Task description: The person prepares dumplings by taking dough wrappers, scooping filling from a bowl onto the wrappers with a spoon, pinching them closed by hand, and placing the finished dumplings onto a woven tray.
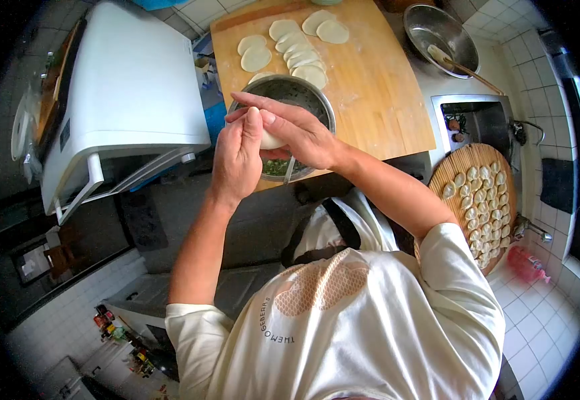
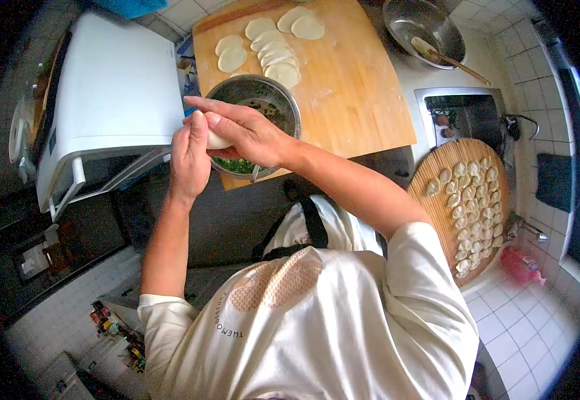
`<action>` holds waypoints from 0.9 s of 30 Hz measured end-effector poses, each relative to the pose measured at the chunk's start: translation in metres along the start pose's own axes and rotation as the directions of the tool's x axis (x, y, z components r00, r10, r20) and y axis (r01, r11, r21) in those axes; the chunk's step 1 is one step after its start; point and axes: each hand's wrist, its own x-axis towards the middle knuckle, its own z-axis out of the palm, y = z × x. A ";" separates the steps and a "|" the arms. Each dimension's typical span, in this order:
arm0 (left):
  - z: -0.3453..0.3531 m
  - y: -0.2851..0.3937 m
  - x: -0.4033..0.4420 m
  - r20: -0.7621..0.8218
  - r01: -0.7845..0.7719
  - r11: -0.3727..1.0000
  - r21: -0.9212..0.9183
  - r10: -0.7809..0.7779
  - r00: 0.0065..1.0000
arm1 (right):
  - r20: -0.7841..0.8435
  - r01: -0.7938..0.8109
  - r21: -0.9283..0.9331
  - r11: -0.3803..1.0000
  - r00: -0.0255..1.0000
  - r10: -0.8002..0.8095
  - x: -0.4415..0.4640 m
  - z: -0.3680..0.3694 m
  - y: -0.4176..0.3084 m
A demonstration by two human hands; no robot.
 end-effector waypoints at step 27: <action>0.015 -0.022 -0.012 -0.057 -0.211 0.877 0.431 0.259 0.964 | -0.006 0.328 -0.109 0.938 0.944 -0.330 -0.018 0.011 0.012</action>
